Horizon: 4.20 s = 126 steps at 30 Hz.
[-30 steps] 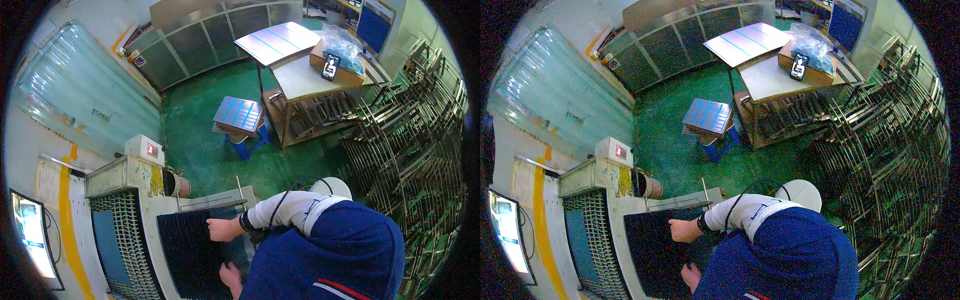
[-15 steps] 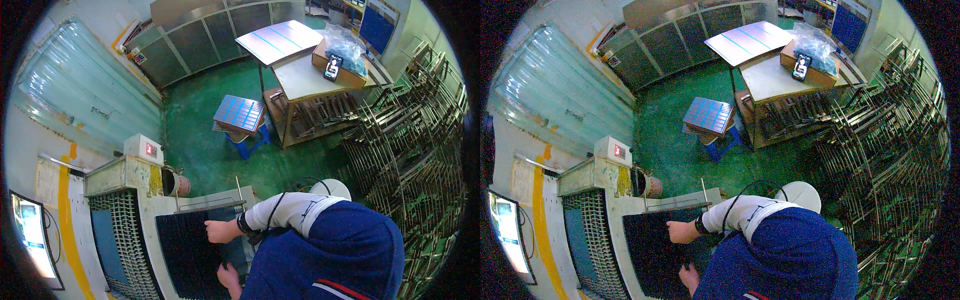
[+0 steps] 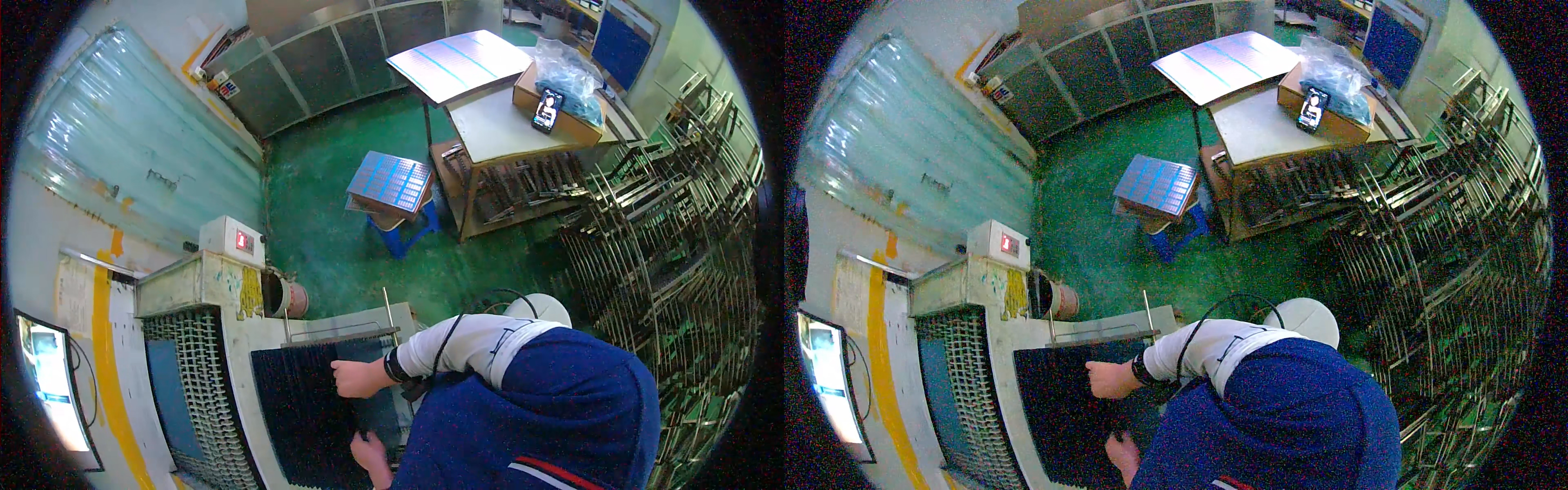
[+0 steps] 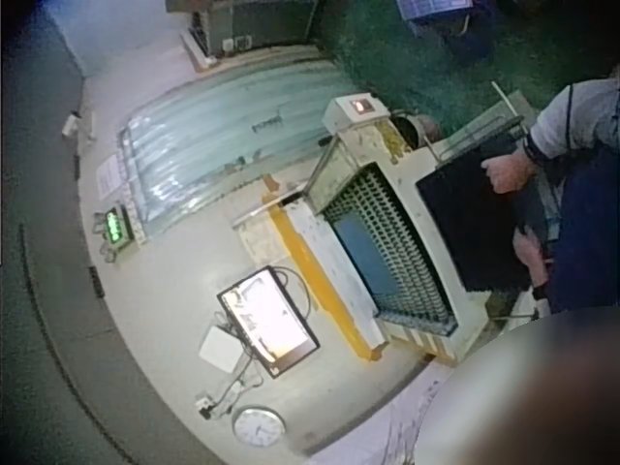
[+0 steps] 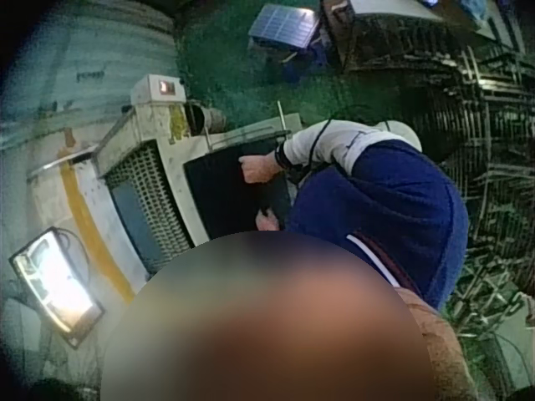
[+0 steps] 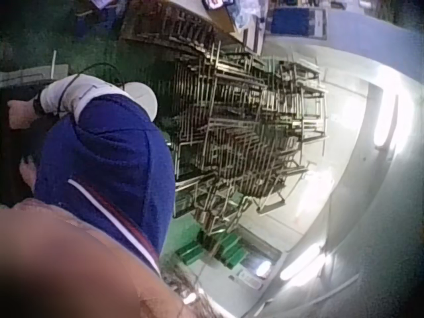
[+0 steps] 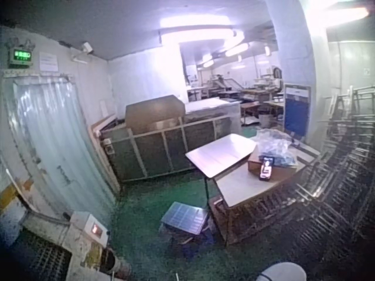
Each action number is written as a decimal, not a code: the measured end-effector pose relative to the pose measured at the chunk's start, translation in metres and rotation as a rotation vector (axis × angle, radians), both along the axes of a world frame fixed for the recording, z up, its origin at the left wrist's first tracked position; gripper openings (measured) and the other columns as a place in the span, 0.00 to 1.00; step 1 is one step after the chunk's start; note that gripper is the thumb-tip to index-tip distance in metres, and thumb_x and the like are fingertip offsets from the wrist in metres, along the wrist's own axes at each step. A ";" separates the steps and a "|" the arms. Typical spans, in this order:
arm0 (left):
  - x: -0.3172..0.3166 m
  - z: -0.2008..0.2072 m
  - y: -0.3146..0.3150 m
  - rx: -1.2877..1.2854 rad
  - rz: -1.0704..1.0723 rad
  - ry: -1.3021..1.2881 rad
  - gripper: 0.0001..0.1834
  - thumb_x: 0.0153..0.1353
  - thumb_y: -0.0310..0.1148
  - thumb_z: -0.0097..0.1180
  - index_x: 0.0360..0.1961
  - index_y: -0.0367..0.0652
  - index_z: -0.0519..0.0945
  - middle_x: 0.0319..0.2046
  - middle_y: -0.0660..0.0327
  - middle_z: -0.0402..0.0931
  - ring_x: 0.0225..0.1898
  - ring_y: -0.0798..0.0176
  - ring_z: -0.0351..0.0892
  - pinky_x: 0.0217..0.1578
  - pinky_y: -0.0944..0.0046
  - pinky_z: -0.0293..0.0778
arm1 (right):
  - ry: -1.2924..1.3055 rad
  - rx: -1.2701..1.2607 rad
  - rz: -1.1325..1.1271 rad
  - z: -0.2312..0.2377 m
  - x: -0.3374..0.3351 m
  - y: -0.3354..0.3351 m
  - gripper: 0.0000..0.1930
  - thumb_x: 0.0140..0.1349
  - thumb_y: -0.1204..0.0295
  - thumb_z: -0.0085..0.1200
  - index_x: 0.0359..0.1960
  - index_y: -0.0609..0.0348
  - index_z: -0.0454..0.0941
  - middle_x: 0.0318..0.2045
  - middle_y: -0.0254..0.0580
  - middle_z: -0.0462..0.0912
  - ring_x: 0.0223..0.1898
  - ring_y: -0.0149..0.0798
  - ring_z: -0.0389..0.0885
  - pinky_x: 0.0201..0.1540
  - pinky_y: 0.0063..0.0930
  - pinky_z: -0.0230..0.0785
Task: Unloading processed panels from a coating machine and organizing them into storage racks.
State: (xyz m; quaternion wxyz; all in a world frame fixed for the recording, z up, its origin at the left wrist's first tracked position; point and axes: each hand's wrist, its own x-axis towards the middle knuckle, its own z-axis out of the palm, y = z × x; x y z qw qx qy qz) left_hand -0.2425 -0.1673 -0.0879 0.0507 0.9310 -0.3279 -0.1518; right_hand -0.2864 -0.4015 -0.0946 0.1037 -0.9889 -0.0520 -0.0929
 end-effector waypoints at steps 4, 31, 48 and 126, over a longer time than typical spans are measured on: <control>0.002 -0.010 0.006 0.037 0.065 0.048 0.22 0.52 0.39 0.56 0.43 0.33 0.79 0.37 0.40 0.78 0.41 0.39 0.77 0.42 0.49 0.73 | -0.094 0.032 0.084 -0.003 0.008 -0.004 0.03 0.39 0.67 0.57 0.15 0.47 0.77 0.19 0.32 0.77 0.28 0.38 0.76 0.39 0.35 0.59; 0.009 -0.025 0.013 -0.098 0.204 0.100 0.10 0.38 0.27 0.58 0.26 0.38 0.79 0.28 0.47 0.79 0.34 0.44 0.80 0.34 0.47 0.76 | 0.377 -0.073 0.485 0.000 0.056 0.052 0.14 0.46 0.59 0.60 0.24 0.58 0.80 0.26 0.51 0.81 0.33 0.54 0.80 0.36 0.45 0.72; 0.010 -0.004 0.008 -0.073 0.246 0.078 0.08 0.38 0.30 0.58 0.23 0.39 0.80 0.27 0.48 0.79 0.32 0.43 0.80 0.32 0.47 0.76 | 0.295 -0.048 0.432 0.001 0.052 0.053 0.13 0.49 0.59 0.59 0.26 0.57 0.80 0.27 0.50 0.81 0.33 0.53 0.80 0.35 0.46 0.71; -0.309 0.403 0.115 -1.171 -0.083 -1.527 0.11 0.60 0.34 0.53 0.23 0.41 0.77 0.27 0.57 0.77 0.29 0.57 0.75 0.29 0.62 0.69 | 0.544 0.042 0.647 -0.046 0.079 0.162 0.20 0.51 0.60 0.57 0.35 0.66 0.78 0.33 0.62 0.79 0.40 0.57 0.78 0.44 0.49 0.69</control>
